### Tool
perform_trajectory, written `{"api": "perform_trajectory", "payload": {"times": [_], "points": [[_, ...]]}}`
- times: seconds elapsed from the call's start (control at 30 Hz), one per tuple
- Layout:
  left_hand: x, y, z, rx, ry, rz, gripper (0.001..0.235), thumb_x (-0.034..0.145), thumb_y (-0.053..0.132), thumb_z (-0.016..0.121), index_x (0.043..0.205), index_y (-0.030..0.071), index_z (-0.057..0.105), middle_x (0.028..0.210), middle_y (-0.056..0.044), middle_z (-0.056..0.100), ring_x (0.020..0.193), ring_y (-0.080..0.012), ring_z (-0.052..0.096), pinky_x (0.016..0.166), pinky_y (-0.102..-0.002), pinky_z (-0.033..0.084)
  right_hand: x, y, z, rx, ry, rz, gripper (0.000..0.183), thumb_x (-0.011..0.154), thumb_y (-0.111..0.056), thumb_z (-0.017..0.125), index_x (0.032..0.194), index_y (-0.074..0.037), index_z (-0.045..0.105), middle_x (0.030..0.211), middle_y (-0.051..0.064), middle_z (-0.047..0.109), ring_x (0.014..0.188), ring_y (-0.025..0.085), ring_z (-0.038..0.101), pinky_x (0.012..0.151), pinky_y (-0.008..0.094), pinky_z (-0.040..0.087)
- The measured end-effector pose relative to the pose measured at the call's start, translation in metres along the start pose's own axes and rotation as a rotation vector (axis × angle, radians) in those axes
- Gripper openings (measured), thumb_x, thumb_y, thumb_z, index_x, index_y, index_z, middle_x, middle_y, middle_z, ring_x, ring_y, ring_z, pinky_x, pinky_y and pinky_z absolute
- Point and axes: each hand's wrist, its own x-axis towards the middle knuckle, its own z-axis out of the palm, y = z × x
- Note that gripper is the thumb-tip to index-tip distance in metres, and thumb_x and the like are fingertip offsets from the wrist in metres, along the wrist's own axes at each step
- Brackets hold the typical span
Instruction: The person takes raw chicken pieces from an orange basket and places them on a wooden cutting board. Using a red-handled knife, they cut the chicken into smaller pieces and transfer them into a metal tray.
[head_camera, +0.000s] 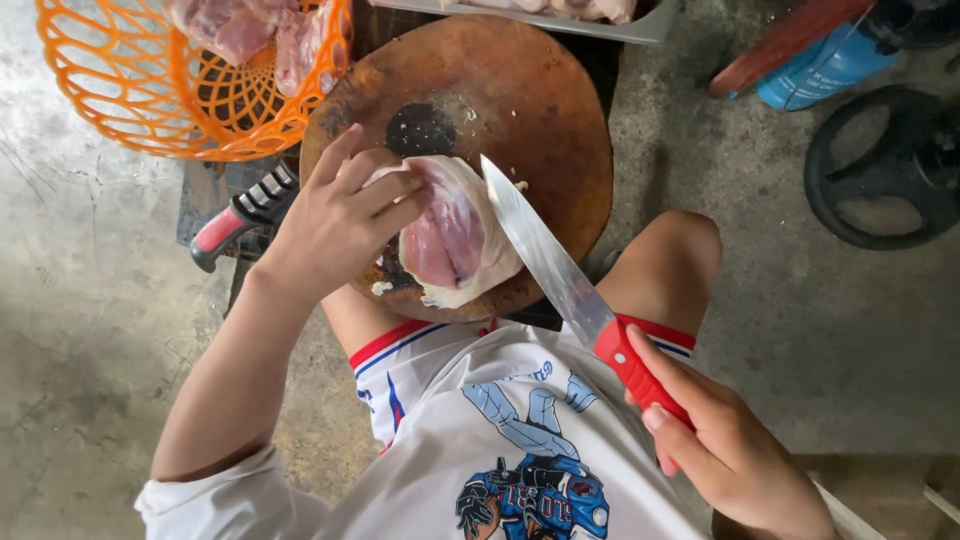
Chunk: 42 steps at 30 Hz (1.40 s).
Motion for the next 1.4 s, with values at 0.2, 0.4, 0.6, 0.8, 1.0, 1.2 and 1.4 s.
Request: {"api": "perform_trajectory", "payload": {"times": [0.2, 0.4, 0.6, 0.8, 1.0, 1.2, 1.4], "points": [[-0.014, 0.009, 0.004, -0.058, 0.105, -0.054, 0.007, 0.107, 0.007, 0.067, 0.105, 0.011, 0.072, 0.111, -0.005, 0.069, 0.107, -0.0275, 0.062, 0.112, -0.052, 0.046, 0.035, -0.023, 0.008, -0.100, 0.034, -0.223, 0.065, 0.097, -0.014, 0.046, 0.160, -0.009, 0.032, 0.076, 0.001, 0.063, 0.051, 0.011, 0.055, 0.056, 0.029, 0.052], [-0.022, 0.019, 0.009, -0.106, 0.171, -0.123, 0.009, 0.106, 0.005, 0.064, 0.103, 0.007, 0.072, 0.112, -0.010, 0.067, 0.106, -0.0317, 0.062, 0.106, -0.054, 0.049, 0.064, -0.037, 0.018, -0.134, 0.005, -0.428, 0.064, 0.098, -0.006, 0.046, 0.158, 0.002, 0.028, 0.142, 0.021, 0.060, 0.123, 0.028, 0.063, 0.103, 0.036, 0.045], [-0.020, 0.021, 0.008, -0.205, 0.193, -0.124, 0.008, 0.106, 0.000, 0.061, 0.099, -0.001, 0.067, 0.113, -0.018, 0.066, 0.108, -0.0364, 0.065, 0.105, -0.056, 0.052, 0.081, -0.045, 0.021, -0.133, -0.014, -0.471, 0.063, 0.097, -0.002, 0.047, 0.157, 0.002, 0.029, 0.145, 0.024, 0.056, 0.130, 0.032, 0.057, 0.107, 0.038, 0.043], [-0.023, 0.024, 0.011, -0.223, 0.199, -0.146, 0.008, 0.105, -0.001, 0.061, 0.100, -0.001, 0.067, 0.112, -0.017, 0.065, 0.108, -0.0358, 0.065, 0.105, -0.055, 0.054, 0.099, -0.057, 0.025, -0.117, -0.021, -0.491, 0.066, 0.096, 0.000, 0.046, 0.158, 0.002, 0.027, 0.150, 0.026, 0.053, 0.133, 0.034, 0.055, 0.106, 0.038, 0.043], [-0.017, 0.025, 0.026, -0.119, 0.421, -0.147, 0.030, 0.109, 0.010, 0.053, 0.089, 0.004, 0.074, 0.093, -0.014, 0.068, 0.092, -0.0336, 0.070, 0.095, -0.051, 0.059, 0.124, -0.063, 0.030, -0.147, 0.010, -0.571, 0.063, 0.095, -0.007, 0.045, 0.158, -0.001, 0.037, 0.121, 0.024, 0.064, 0.103, 0.034, 0.072, 0.089, 0.046, 0.058], [-0.024, 0.027, 0.013, -0.087, 0.316, -0.172, 0.019, 0.107, 0.006, 0.059, 0.092, 0.005, 0.070, 0.101, -0.012, 0.067, 0.098, -0.0321, 0.067, 0.097, -0.050, 0.057, 0.078, -0.057, 0.019, -0.205, -0.070, -0.483, 0.063, 0.098, -0.009, 0.042, 0.159, -0.002, 0.031, 0.142, 0.022, 0.057, 0.126, 0.033, 0.060, 0.103, 0.042, 0.046], [-0.032, 0.022, -0.007, -0.034, 0.128, -0.200, 0.010, 0.107, 0.004, 0.059, 0.107, 0.006, 0.069, 0.109, -0.010, 0.065, 0.104, -0.0302, 0.062, 0.101, -0.049, 0.054, 0.020, -0.020, -0.009, -0.390, -0.104, -0.288, 0.068, 0.094, -0.012, 0.046, 0.161, -0.013, 0.032, 0.151, 0.013, 0.054, 0.124, 0.030, 0.064, 0.093, 0.035, 0.049]]}}
